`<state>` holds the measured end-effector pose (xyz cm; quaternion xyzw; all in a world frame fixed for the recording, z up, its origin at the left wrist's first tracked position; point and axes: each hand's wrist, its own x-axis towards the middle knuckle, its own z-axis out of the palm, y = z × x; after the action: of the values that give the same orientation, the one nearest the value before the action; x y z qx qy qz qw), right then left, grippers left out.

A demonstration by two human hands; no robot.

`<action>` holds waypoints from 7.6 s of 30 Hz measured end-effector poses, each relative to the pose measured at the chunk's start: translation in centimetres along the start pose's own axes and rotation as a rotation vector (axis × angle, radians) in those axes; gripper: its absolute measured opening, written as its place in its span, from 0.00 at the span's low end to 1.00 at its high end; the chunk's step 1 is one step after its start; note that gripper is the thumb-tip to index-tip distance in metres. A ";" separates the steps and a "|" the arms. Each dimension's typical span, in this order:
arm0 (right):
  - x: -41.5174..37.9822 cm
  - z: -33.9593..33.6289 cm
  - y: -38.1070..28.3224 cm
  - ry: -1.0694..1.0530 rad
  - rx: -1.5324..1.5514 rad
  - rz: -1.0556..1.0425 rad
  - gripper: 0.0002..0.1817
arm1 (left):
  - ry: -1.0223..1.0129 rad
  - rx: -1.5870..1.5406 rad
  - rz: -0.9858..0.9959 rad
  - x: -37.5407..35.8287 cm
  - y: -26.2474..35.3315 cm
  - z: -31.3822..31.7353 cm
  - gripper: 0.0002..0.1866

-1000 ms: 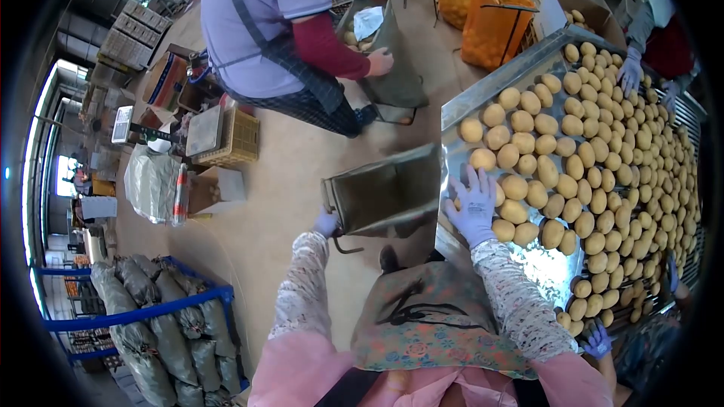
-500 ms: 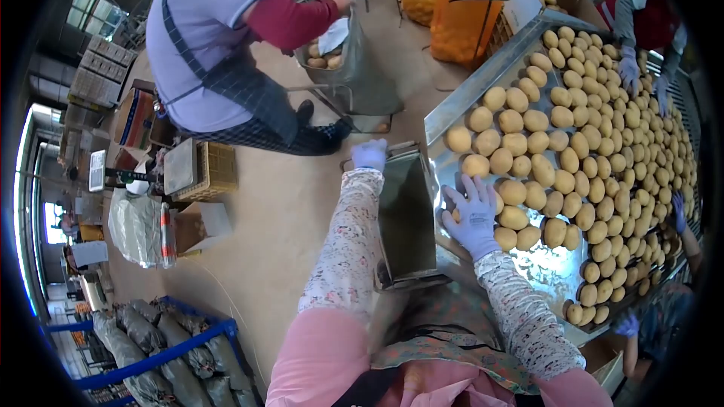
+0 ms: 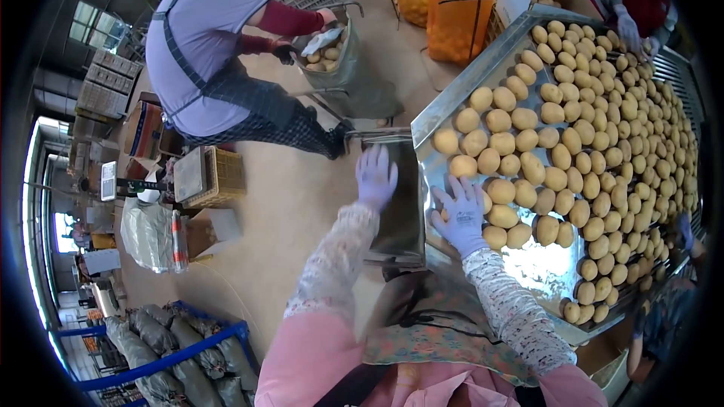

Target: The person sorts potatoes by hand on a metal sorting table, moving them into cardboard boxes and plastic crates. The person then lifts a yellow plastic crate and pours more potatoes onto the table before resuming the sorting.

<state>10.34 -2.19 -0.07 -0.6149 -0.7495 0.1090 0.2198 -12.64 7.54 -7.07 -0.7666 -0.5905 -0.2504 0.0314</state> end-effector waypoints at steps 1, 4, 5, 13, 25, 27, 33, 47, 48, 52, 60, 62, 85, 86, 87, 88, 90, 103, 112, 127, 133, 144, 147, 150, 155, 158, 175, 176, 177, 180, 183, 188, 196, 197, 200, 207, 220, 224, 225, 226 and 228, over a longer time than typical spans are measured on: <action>0.1 0.0 0.0 0.008 0.009 -0.002 0.26 | 0.001 -0.074 0.059 -3.4 1.2 -2.8 0.25; -0.1 0.1 0.0 0.028 0.043 0.002 0.25 | -0.432 -0.066 0.331 -16.0 3.2 -7.3 0.20; -0.1 0.2 0.0 0.026 0.047 -0.013 0.25 | -0.681 0.000 0.409 -19.2 3.2 -7.3 0.20; -0.6 -0.8 0.7 0.066 0.056 -0.109 0.24 | -0.925 0.090 0.193 -17.5 8.0 -6.4 0.11; -12.6 -10.3 5.5 -0.092 0.174 -0.101 0.27 | -1.151 0.151 0.341 -15.4 8.1 -6.0 0.14; -15.5 -10.1 7.0 0.019 0.140 -0.063 0.25 | -1.198 0.066 0.337 -12.5 8.6 -8.2 0.15; -19.6 -12.7 5.2 0.149 -0.113 0.244 0.24 | -0.585 -0.217 0.493 -3.4 6.7 -10.2 0.08; -18.9 -18.3 12.1 0.216 -0.127 0.000 0.08 | -0.569 -0.544 0.738 0.8 24.4 -2.8 0.38; -20.3 -19.8 13.7 0.255 -0.141 0.164 0.09 | -0.719 -0.455 0.797 3.8 23.0 -3.8 0.38; -24.6 -22.4 23.9 0.353 -0.525 0.787 0.29 | -0.292 -0.129 0.769 9.4 17.5 -0.2 0.34; -15.9 -22.7 26.3 0.155 -0.300 1.131 0.34 | -0.397 0.034 0.455 7.0 27.9 3.7 0.39; -15.5 -21.1 24.5 0.139 -0.533 0.939 0.33 | -0.395 -0.016 0.518 5.6 27.7 2.5 0.40; -19.3 -10.4 7.6 0.181 0.286 -0.115 0.14 | -0.665 -0.287 1.043 2.2 22.8 -3.6 0.42; -21.3 -12.5 8.7 0.208 0.260 0.059 0.13 | -0.720 -0.204 0.983 4.2 21.3 -3.8 0.43; -23.2 -15.6 9.5 0.234 0.237 0.234 0.11 | -0.724 -0.205 0.981 5.6 20.1 -3.7 0.43; -24.2 -19.8 10.7 0.257 0.048 0.394 0.12 | -0.674 -0.156 0.930 7.1 19.0 -3.4 0.44; -29.0 -22.1 13.7 0.630 -0.181 0.879 0.22 | -0.634 -0.104 0.873 7.7 19.2 -2.1 0.46; -26.1 -18.5 12.6 0.225 -0.566 0.695 0.34 | -0.675 -0.419 1.005 -0.4 25.3 -4.5 0.36; -19.1 -13.8 10.9 0.006 -0.210 0.732 0.29 | -0.417 -0.166 0.568 -1.9 19.7 -5.8 0.38; -41.3 -24.6 14.3 0.614 -0.758 1.351 0.32 | -0.380 -0.046 0.471 4.9 18.6 0.4 0.39; -30.6 -21.0 18.0 0.431 -0.102 1.032 0.33 | -0.633 -0.169 0.720 0.9 28.3 -2.4 0.45; -40.9 -24.9 15.5 1.251 -0.026 0.893 0.30 | -0.455 -0.178 0.583 4.1 13.9 -1.9 0.42; -39.9 -27.8 13.7 0.820 -0.679 1.134 0.32 | -0.439 0.119 0.551 3.2 19.5 1.1 0.43; -34.3 -24.9 13.9 0.575 -0.346 0.815 0.31 | -0.425 -0.131 0.635 0.9 26.3 0.2 0.43; -27.7 -18.7 12.9 0.151 -0.337 0.848 0.44 | -0.603 -0.398 1.033 -2.5 24.7 -5.3 0.42; -24.8 -17.5 10.8 0.150 -0.093 0.620 0.40 | -0.641 -0.297 1.078 -1.0 18.1 -6.6 0.39; -23.8 -19.0 17.7 0.424 -0.131 0.450 0.16 | -0.559 -0.189 0.857 8.9 20.5 -1.7 0.41; -25.1 -21.3 18.8 0.398 -0.400 0.781 0.28 | -0.525 -0.130 0.747 9.4 20.3 -0.8 0.45; -26.5 -21.5 22.0 0.373 -0.515 0.982 0.32 | -0.431 -0.189 0.718 8.5 21.0 1.9 0.45; -24.4 -22.2 26.2 0.373 -0.547 1.255 0.38 | -0.368 -0.047 0.501 7.1 26.8 3.7 0.48; -19.4 -22.8 26.7 0.355 -0.401 1.289 0.42 | -0.446 -0.116 0.664 3.2 32.1 1.3 0.46; -15.1 -15.4 23.6 0.291 -0.661 0.716 0.39 | -0.602 -0.385 1.065 -2.9 33.8 -2.6 0.41; -19.9 -14.9 10.9 0.082 -0.293 0.330 0.40 | -0.692 -0.206 0.969 0.9 16.9 -6.3 0.37; -19.8 -14.6 10.2 0.054 -0.211 0.337 0.39 | -0.690 -0.205 0.970 1.6 16.0 -6.3 0.37; -17.5 -12.1 8.5 -0.005 -0.094 0.417 0.39 | -0.573 -0.113 0.821 3.1 16.1 -5.1 0.37; -15.5 -9.4 6.4 -0.110 -0.080 0.015 0.30 | -0.430 -0.190 0.621 -0.1 23.9 -3.6 0.38; -18.9 -14.2 9.9 0.494 0.090 0.525 0.16 | -0.753 -0.024 0.631 9.1 34.8 0.7 0.23; -19.3 -14.8 6.3 0.309 0.482 0.494 0.20 | -0.878 -0.300 0.664 9.6 33.4 4.7 0.29; -19.9 -14.4 5.7 0.367 0.814 0.633 0.24 | -0.781 -0.384 0.630 8.5 33.3 4.5 0.30; -20.4 -14.2 5.4 0.425 1.152 0.761 0.29 | -0.688 -0.469 0.595 7.3 33.3 4.3 0.31; -21.1 -14.5 5.1 0.618 1.368 0.792 0.31 | -0.747 -0.837 0.687 3.7 35.5 -3.3 0.33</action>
<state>24.59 -23.07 6.37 -0.5655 -0.1541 0.4343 0.6840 19.61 -0.96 6.16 -0.8944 -0.1360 -0.1514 -0.3983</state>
